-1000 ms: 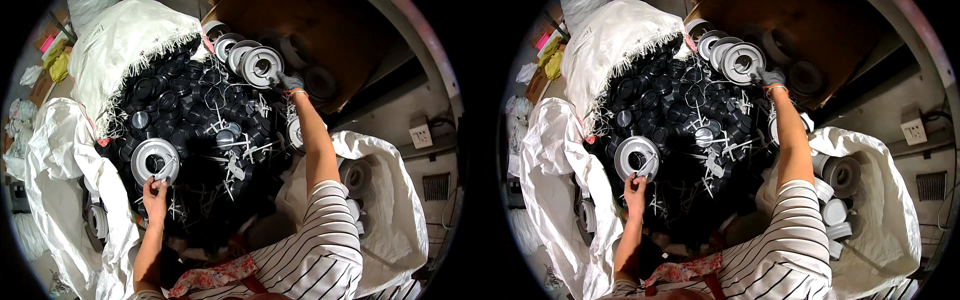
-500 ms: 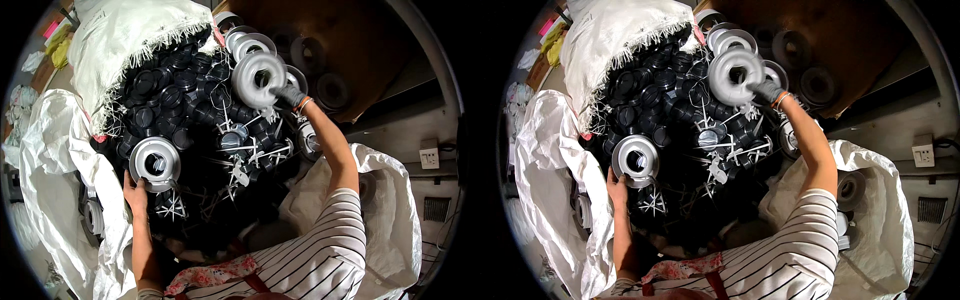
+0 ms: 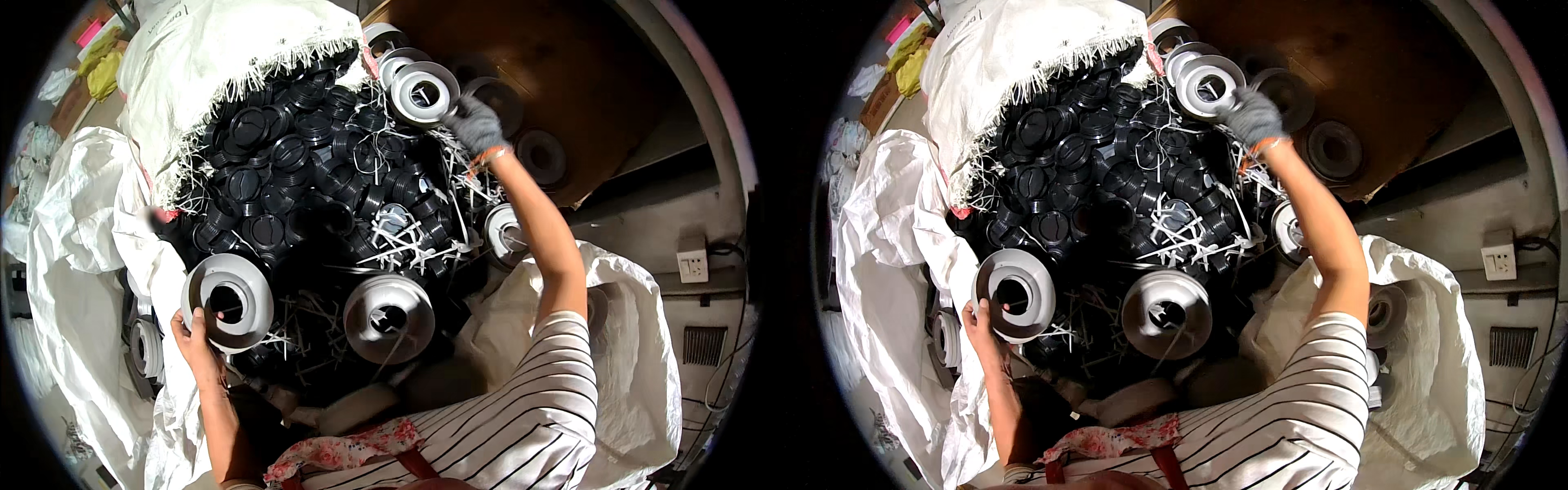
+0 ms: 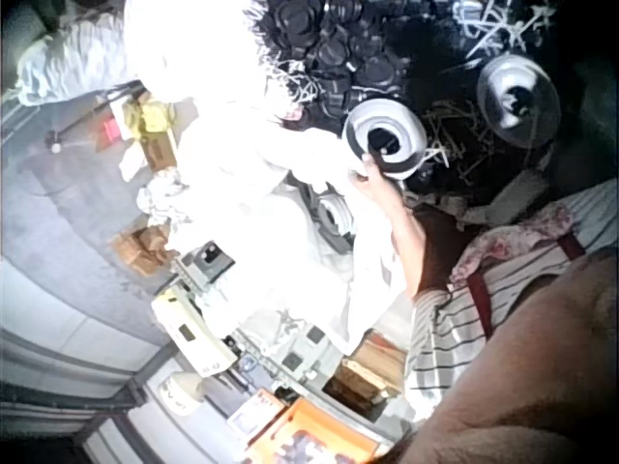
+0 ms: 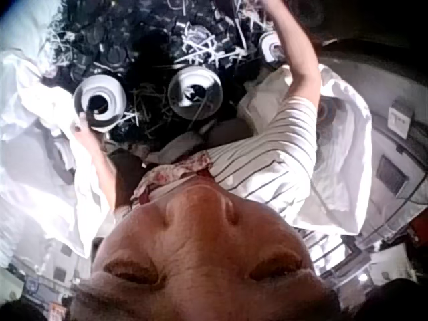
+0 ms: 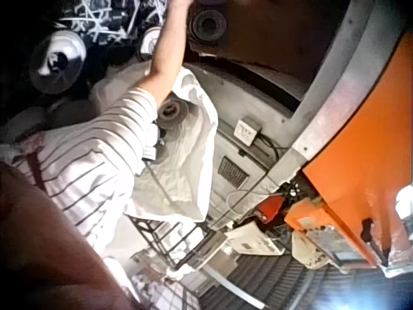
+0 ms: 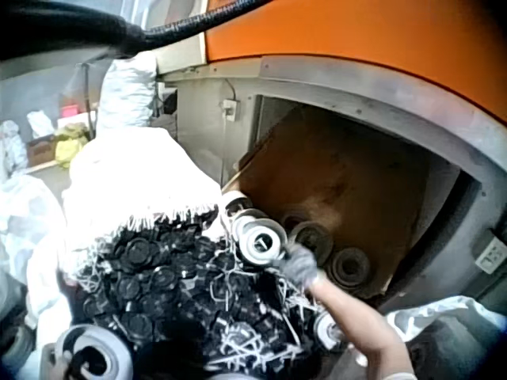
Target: The person sits on the floor and sorts through a large pile of mixed black and white plastic parts. They pick up white circular plastic components, inspect them, and place them into a white sack, while leaving the black parts in the main pile.
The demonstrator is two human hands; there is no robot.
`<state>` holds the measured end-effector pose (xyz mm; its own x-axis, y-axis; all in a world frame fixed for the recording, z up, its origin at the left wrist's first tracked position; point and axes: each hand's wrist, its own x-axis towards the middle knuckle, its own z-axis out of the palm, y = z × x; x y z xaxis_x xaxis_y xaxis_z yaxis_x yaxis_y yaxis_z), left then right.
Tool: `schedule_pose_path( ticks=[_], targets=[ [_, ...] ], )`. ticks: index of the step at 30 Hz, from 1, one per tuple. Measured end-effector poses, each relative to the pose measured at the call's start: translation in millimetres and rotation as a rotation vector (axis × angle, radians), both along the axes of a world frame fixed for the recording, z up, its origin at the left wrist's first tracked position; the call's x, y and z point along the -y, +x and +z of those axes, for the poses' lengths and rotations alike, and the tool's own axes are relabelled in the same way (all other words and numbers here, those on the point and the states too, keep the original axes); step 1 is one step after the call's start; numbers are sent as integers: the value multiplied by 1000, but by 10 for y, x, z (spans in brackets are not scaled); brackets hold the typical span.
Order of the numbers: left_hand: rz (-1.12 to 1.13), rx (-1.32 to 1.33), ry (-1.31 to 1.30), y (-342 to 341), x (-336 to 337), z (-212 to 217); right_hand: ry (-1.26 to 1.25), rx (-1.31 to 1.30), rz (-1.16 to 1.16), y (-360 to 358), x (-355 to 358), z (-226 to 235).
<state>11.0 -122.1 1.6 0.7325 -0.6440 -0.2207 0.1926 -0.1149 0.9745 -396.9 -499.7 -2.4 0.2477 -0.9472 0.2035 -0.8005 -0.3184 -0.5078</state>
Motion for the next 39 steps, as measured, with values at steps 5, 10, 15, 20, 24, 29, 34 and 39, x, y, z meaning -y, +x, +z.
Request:
schedule_pose_path(
  ticks=[5,10,15,20,24,29,34,39],
  targets=[
    [5,-232,-8,-58,133,53,232,-231,-414,-149,863,-284],
    [-52,-305,-4,-38,170,66,99,-648,7,-18,1101,-777],
    [31,-225,16,-79,58,161,-36,-104,-86,473,257,-482],
    [43,168,-146,-200,46,118,-261,158,733,804,-811,-20],
    [25,186,-106,-132,-28,112,193,62,491,924,-826,533],
    [-22,79,-30,-31,28,-33,-144,-321,-124,244,1049,-480],
    [-13,115,39,31,-22,-116,162,-399,-346,269,1587,-643],
    [20,235,15,-32,-37,-112,107,-565,-371,56,1978,-1067]
  ],
)
